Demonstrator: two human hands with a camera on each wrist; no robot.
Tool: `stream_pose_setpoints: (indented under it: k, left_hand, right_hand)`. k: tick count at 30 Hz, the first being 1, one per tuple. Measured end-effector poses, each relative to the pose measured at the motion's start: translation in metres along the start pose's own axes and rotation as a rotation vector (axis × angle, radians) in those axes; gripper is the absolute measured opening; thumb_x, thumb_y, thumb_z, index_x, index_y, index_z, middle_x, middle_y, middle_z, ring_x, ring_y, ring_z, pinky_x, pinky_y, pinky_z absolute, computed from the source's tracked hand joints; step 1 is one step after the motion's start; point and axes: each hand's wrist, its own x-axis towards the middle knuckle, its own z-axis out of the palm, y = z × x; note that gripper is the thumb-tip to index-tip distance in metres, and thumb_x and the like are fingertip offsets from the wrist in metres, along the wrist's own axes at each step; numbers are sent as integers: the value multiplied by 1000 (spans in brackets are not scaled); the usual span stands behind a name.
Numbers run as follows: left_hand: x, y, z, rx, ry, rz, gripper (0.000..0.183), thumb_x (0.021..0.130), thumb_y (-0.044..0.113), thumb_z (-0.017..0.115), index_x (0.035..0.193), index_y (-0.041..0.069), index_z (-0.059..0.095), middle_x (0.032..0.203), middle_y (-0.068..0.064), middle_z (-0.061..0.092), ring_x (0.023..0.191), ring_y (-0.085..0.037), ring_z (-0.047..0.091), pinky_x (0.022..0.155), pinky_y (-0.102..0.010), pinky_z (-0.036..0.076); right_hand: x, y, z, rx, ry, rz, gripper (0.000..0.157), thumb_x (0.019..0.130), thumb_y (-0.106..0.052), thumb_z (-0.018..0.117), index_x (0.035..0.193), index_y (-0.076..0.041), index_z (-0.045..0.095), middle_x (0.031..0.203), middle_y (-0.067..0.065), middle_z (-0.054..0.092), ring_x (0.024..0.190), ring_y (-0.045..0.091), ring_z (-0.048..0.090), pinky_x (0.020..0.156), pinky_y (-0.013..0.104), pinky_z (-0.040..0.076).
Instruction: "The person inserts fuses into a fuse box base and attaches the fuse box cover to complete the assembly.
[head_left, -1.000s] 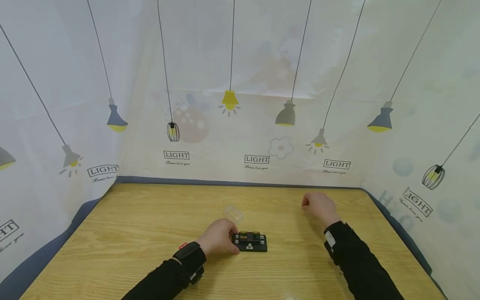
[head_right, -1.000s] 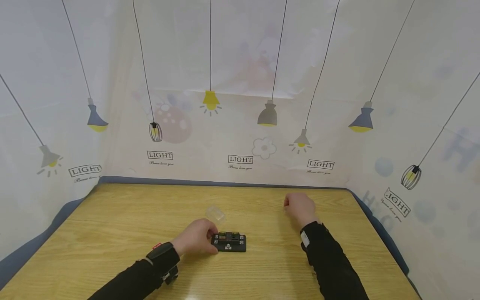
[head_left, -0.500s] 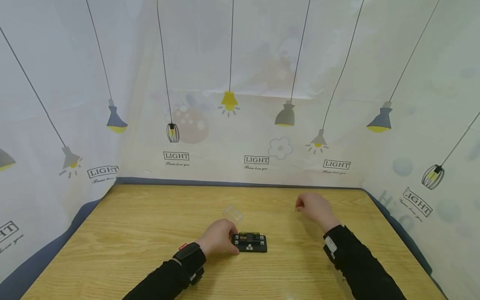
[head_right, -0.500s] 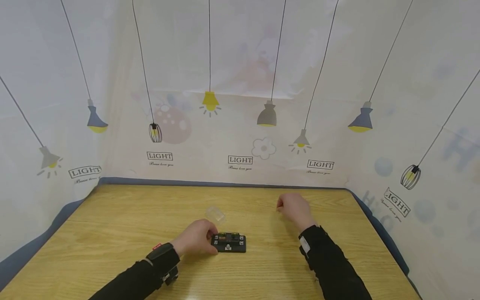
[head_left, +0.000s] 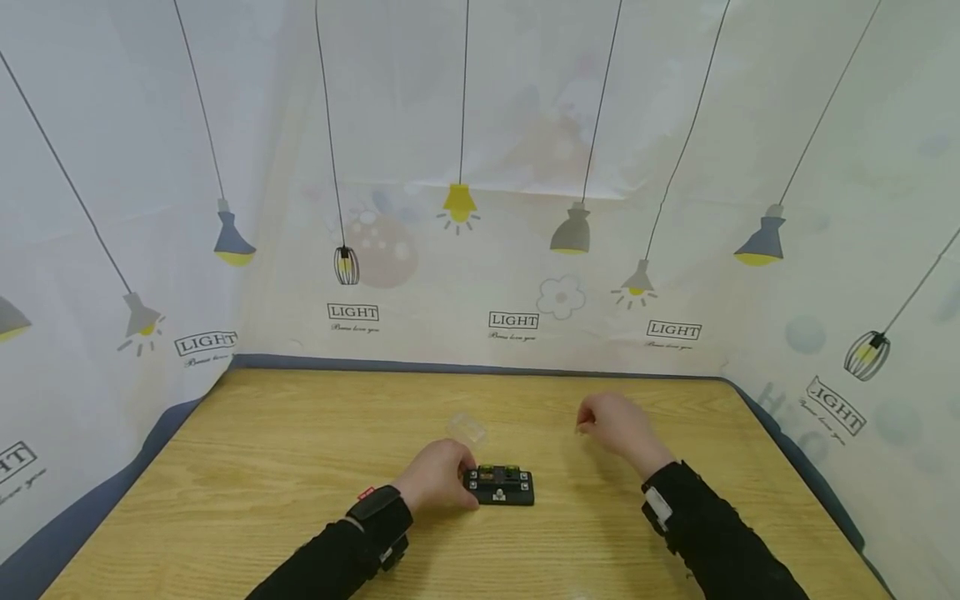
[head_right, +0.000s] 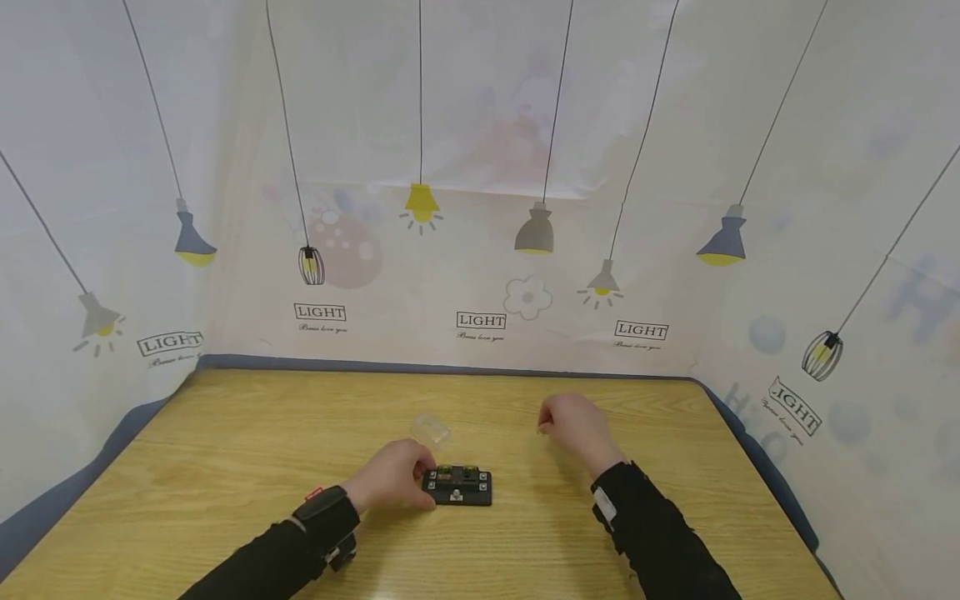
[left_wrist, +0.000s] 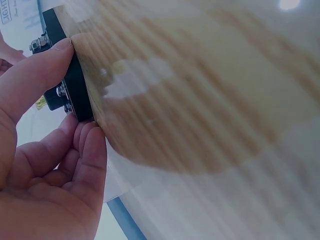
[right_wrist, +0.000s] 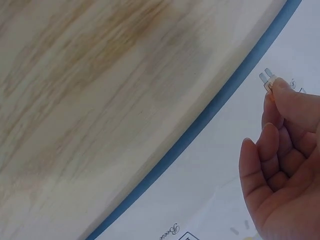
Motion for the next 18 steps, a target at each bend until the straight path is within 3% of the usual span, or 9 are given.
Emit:
stream_pose_setpoints:
  k: [11,18]
  left_hand:
    - [1,0,0,-2,1,5,43,58,33,83,92,10,67,81,5,57,72,-9,48,69,-29,43]
    - [1,0,-1,-5,-1,6,43,58,33,82,92,10,67,81,6,58,72,-8,49,69,-29,44]
  right_hand:
    - [-6,-22,3,-9,-27,-37,11,78,-23,70,73,-23,60,70,-11,53,63,8,47,62,30,42]
    - [-7,-31,10,26,-19,-117,11,77,-22,70,73,-24,61,70,-14,53,65,5,49,64,29,43]
